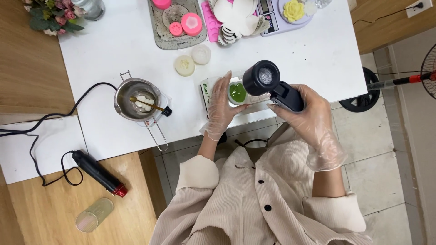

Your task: Crafting a custom candle by melting wax, adding colorant, and preparing a heart-shaped mold.

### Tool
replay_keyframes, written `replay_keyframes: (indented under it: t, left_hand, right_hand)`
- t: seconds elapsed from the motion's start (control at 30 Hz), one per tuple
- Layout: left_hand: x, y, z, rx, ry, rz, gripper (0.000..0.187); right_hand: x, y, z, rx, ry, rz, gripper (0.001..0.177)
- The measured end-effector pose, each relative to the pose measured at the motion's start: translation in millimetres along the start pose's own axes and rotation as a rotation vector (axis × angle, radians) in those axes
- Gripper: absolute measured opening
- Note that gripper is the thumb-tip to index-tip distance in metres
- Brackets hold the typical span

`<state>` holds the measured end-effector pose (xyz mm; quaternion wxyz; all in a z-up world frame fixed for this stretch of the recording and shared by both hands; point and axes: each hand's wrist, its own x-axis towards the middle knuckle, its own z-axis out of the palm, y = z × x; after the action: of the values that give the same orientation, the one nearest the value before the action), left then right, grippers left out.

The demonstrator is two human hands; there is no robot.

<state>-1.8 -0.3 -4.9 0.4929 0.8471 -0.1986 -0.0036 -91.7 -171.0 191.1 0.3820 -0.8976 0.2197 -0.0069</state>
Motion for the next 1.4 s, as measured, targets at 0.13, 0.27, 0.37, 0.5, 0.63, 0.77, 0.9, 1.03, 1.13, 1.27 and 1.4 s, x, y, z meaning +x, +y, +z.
replay_keyframes:
  t: [0.13, 0.27, 0.37, 0.5, 0.63, 0.77, 0.9, 1.03, 1.13, 1.27, 1.4]
  left_hand:
    - [0, 0, 4, 0.016, 0.014, 0.036, 0.123]
    - [2, 3, -1, 0.029, 0.012, 0.048, 0.124]
    - [1, 6, -1, 0.016, -0.010, 0.027, 0.121]
    - [2, 10, -3, 0.024, -0.014, 0.028, 0.121]
    - [3, 10, -3, 0.018, -0.016, -0.002, 0.120]
    - [3, 9, -4, 0.010, -0.019, -0.005, 0.118]
    - [2, 13, -7, -0.007, -0.051, -0.034, 0.118]
    - [6, 14, -6, 0.029, -0.030, -0.014, 0.117]
    - [4, 18, -13, 0.024, -0.058, -0.034, 0.117]
    - [9, 23, -16, 0.031, -0.064, -0.048, 0.115]
    - [6, 22, -15, 0.042, -0.068, -0.049, 0.115]
  right_hand:
    - [1, 0, -4, -0.011, 0.011, -0.002, 0.050]
    - [4, 1, -7, -0.023, 0.035, 0.014, 0.052]
    - [3, 3, -10, -0.043, 0.064, 0.012, 0.052]
    - [1, -1, -15, -0.031, 0.069, 0.023, 0.050]
    - [0, -6, -14, -0.083, 0.105, 0.014, 0.049]
    - [-1, -14, -15, -0.089, 0.108, 0.165, 0.052]
    - [-4, -23, -22, -0.127, 0.143, 0.188, 0.054]
    - [1, -28, -24, -0.097, 0.142, 0.147, 0.050]
    - [0, -29, -21, -0.096, 0.100, 0.198, 0.051]
    - [11, -31, -26, -0.120, 0.012, 0.216, 0.050]
    - [19, -34, -21, -0.106, -0.044, 0.265, 0.051]
